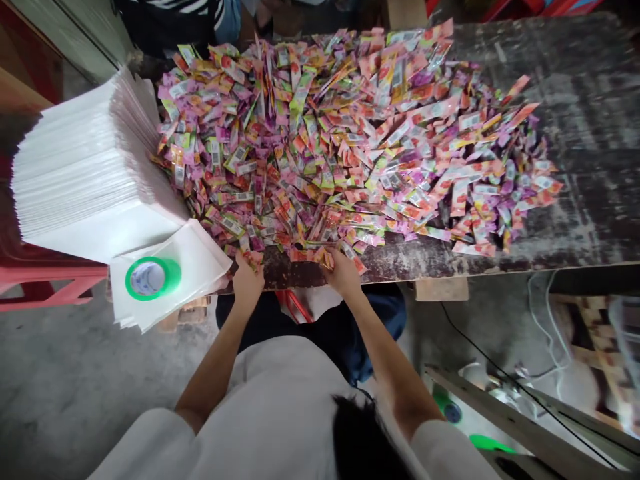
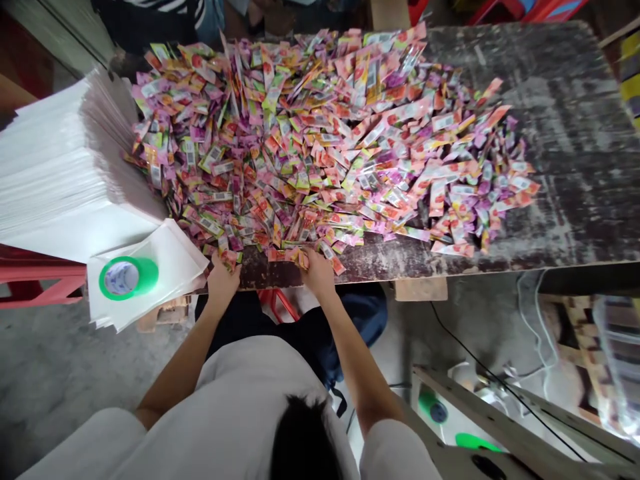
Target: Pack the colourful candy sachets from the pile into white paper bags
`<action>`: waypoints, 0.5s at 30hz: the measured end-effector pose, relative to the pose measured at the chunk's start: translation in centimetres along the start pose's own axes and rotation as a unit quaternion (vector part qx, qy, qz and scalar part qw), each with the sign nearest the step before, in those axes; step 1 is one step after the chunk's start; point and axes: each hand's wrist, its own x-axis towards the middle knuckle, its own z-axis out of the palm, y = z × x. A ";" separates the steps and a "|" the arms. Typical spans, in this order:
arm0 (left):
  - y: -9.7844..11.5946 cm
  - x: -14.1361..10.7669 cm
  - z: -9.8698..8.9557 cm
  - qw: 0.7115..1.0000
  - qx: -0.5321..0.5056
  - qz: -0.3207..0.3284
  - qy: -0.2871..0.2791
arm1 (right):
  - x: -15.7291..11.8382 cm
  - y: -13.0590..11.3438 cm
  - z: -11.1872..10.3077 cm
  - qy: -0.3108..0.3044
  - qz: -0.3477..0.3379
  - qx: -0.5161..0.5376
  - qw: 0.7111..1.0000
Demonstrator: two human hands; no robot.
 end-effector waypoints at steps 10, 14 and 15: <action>1.8 -2.2 1.4 0.992 0.073 0.096 -0.033 | -0.1 0.3 -0.1 -0.035 -0.004 -0.133 0.991; 4.0 1.3 0.7 0.992 0.100 0.073 -0.026 | 0.0 -0.1 -0.3 -0.034 0.006 -0.125 0.992; 4.4 1.9 0.4 0.992 0.101 0.065 -0.028 | 0.0 -0.1 -0.6 -0.021 0.005 -0.110 0.994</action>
